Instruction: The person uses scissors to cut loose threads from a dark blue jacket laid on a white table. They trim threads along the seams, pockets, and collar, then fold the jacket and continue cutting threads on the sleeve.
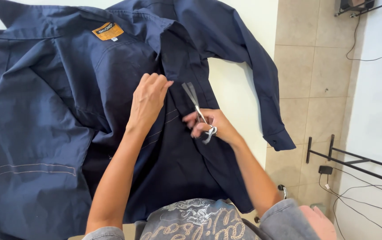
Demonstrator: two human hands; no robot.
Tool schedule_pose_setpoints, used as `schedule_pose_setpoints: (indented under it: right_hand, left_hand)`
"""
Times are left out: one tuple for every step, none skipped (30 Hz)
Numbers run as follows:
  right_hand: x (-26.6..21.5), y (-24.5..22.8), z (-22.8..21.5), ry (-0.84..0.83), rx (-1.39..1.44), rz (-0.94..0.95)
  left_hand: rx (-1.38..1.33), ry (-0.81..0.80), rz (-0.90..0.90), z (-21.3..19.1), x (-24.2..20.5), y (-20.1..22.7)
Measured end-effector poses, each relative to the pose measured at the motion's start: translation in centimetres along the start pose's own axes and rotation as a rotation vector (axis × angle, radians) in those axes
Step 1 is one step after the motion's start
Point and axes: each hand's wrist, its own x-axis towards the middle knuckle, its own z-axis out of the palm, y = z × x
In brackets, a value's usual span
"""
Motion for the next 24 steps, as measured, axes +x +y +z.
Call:
schedule_pose_setpoints:
  right_hand:
    - [0.0, -1.3, 0.0, -0.136, -0.001, 0.046]
    - [0.4, -1.6, -0.1, -0.135, -0.002, 0.046]
    - [0.9, -1.9, -0.3, -0.17, -0.011, 0.08]
    - [1.5, -2.2, -0.5, -0.208, -0.021, 0.11]
    - [2.1, -1.3, -1.1, -0.209, -0.023, 0.108]
    - [2.8, -0.3, -1.6, -0.2, 0.0, 0.119]
    - [3.6, 0.7, -2.2, -0.191, 0.024, 0.13]
    - [3.9, 0.5, -2.4, -0.194, 0.023, 0.128]
    - [4.3, 0.3, -2.6, -0.196, 0.022, 0.117]
    - [4.4, 0.3, -2.8, -0.197, 0.023, 0.109]
    - [4.6, 0.1, -2.6, -0.197, 0.024, 0.111]
    - [4.7, 0.0, -2.5, -0.183, 0.008, 0.105]
    - [4.9, -0.1, -2.4, -0.169, -0.009, 0.1]
    - [4.4, -0.8, -1.8, -0.172, -0.01, 0.1]
    - [3.9, -1.6, -1.3, -0.178, -0.032, 0.141]
    - [3.7, -2.4, -0.7, -0.187, -0.055, 0.18]
    - [4.1, -2.6, 0.0, -0.193, -0.057, 0.178]
    - [4.1, -2.7, 0.7, -0.239, -0.048, 0.175]
    - [4.1, -2.8, 1.4, -0.285, -0.038, 0.172]
    - [4.7, -2.6, 1.7, -0.282, -0.037, 0.174]
    - [5.1, -2.5, 1.9, -0.243, -0.052, 0.169]
    - [6.1, -2.5, 2.1, -0.206, -0.07, 0.155]
    - [6.5, -2.8, 2.1, -0.207, -0.072, 0.148]
    - [6.7, -2.9, 2.2, -0.181, -0.086, 0.154]
  left_hand:
    - [-0.06, 0.036, 0.005, -0.2, 0.2, 0.2]
    - [-0.061, 0.036, 0.005, -0.6, 0.3, 0.5]
    - [-0.111, 0.034, -0.021, -1.1, 0.3, 1.0]
    - [-0.158, 0.035, -0.046, -1.6, 0.5, 1.3]
    - [-0.157, 0.038, -0.044, -1.7, 0.4, 1.4]
    - [-0.17, 0.035, -0.039, -1.8, 0.3, 1.5]
    - [-0.183, 0.033, -0.033, -1.9, 0.3, 1.5]
    - [-0.18, 0.035, -0.032, -1.9, 0.1, 1.5]
    - [-0.183, 0.04, -0.025, -1.9, 0.0, 1.5]
    - [-0.187, 0.041, -0.02, -2.0, -0.3, 1.6]
    - [-0.186, 0.039, -0.021, -1.9, -0.4, 1.4]
    - [-0.189, 0.043, -0.023, -1.9, -0.5, 1.3]
    - [-0.193, 0.047, -0.025, -1.8, -0.6, 1.2]
    - [-0.192, 0.049, -0.026, -2.1, -0.7, 1.3]
    - [-0.197, 0.068, -0.049, -2.4, -0.7, 1.4]
    - [-0.2, 0.09, -0.072, -2.7, -0.6, 1.4]
    - [-0.196, 0.095, -0.074, -2.9, -0.4, 1.4]
    - [-0.211, 0.105, -0.086, -3.1, -0.4, 1.6]
    - [-0.226, 0.116, -0.098, -3.3, -0.5, 1.8]
    - [-0.228, 0.114, -0.098, -3.3, -0.6, 1.9]
    - [-0.236, 0.112, -0.097, -3.3, -0.7, 2.1]
    - [-0.239, 0.116, -0.09, -3.5, -0.5, 2.1]
    - [-0.236, 0.121, -0.085, -3.2, -0.5, 2.0]
    - [-0.233, 0.118, -0.089, -3.0, -0.8, 2.0]
